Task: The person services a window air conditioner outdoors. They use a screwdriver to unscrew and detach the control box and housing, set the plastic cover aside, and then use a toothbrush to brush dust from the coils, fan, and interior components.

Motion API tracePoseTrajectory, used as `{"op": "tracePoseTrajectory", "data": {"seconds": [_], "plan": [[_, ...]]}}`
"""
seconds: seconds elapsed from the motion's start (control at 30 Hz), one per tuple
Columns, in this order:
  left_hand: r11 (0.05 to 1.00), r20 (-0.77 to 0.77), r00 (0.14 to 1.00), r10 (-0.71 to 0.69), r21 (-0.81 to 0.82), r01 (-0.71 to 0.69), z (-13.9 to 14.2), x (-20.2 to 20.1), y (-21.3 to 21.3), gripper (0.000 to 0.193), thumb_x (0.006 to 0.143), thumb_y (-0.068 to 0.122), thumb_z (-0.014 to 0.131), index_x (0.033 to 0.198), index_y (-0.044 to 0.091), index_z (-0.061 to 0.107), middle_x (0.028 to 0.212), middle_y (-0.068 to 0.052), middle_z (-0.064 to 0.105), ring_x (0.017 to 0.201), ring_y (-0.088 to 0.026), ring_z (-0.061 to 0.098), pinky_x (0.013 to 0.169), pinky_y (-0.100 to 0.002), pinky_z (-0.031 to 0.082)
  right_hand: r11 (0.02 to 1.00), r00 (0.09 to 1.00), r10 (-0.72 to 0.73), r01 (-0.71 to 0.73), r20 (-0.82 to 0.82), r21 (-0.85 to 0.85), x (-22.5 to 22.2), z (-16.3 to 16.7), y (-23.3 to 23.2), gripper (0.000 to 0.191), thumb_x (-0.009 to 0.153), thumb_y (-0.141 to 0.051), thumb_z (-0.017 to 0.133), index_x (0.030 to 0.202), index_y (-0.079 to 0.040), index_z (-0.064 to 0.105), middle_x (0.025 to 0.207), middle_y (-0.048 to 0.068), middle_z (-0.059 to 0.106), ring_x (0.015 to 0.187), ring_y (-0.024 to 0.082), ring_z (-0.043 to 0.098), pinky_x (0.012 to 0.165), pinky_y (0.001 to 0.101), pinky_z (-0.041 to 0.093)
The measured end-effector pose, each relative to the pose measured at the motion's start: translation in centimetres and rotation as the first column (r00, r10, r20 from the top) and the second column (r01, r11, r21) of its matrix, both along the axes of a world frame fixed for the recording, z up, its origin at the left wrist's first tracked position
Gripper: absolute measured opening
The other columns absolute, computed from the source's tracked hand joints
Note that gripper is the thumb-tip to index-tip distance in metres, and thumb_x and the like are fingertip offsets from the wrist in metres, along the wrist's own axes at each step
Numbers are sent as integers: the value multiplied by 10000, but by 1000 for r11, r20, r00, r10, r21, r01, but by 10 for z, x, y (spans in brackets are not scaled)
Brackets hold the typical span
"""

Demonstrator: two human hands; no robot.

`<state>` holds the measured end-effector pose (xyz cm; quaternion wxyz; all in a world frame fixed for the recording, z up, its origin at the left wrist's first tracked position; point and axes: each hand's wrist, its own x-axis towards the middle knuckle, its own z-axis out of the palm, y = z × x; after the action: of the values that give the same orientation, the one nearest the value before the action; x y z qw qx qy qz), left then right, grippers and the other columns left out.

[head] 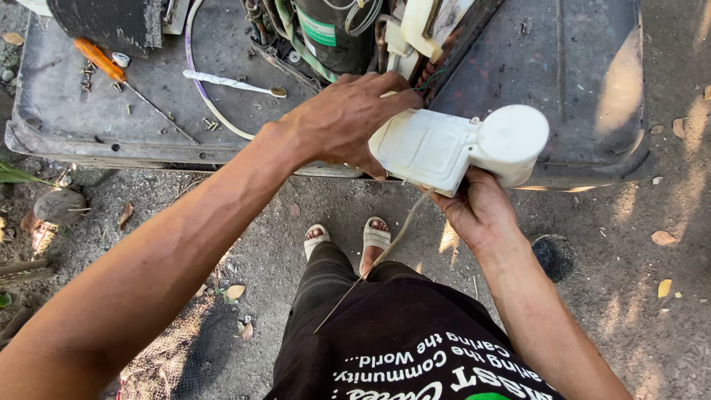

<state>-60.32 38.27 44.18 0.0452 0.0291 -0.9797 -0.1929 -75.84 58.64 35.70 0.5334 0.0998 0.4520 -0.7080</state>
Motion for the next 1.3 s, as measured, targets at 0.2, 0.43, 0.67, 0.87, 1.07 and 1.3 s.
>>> {"op": "tracePoseTrajectory", "data": {"seconds": [0.2,0.43,0.67,0.87,1.07,1.3], "plan": [[999,79,996,32,11,-33,-1,-5,2,1098,478,381,1012,1417,144,494,1310,-111,542,1279,-336,522,1056,-533,415,999,1000,2,-1,-13,41,3,10,-1,383,1045,-106,420,1408,-4,478,1407,181,582,1264,290,638,1013,481,549],[998,-3,1000,4,62,-3,-5,-4,-7,1080,509,385,1001,1436,149,500,1343,-156,521,1271,-364,518,1028,-534,427,985,998,14,-25,-67,-171,13,35,2,495,971,-113,442,1449,11,420,1462,215,519,1366,341,554,1145,601,476],[993,-41,999,12,115,-7,-14,-3,-6,1093,532,389,1007,1472,140,508,1398,-160,524,1303,-364,514,1075,-503,417,953,953,50,-134,-298,-271,25,61,13,747,899,-321,671,1515,-45,351,1491,141,474,1433,278,459,1221,569,379],[990,57,998,10,140,-17,-13,-10,-13,1112,497,372,1022,1466,162,519,1447,-155,496,1328,-364,491,1091,-484,407,987,926,127,-152,-356,-44,26,57,3,758,883,-347,755,1457,23,428,1429,155,552,1334,269,590,1084,454,556],[994,-10,1000,8,109,-7,-15,-8,-13,1086,552,447,1015,1468,124,529,1399,-196,525,1309,-386,501,1081,-494,408,990,921,136,-144,-365,5,16,56,0,742,878,-358,745,1433,35,445,1375,181,593,1274,278,656,976,426,610],[988,15,1000,19,150,-21,-7,-15,-20,1089,504,527,992,1432,128,586,1318,-158,573,1270,-362,536,1053,-455,436,984,913,177,-177,-368,34,0,65,-8,768,893,-414,711,1447,16,396,1386,208,575,1278,320,666,945,472,605]]}}
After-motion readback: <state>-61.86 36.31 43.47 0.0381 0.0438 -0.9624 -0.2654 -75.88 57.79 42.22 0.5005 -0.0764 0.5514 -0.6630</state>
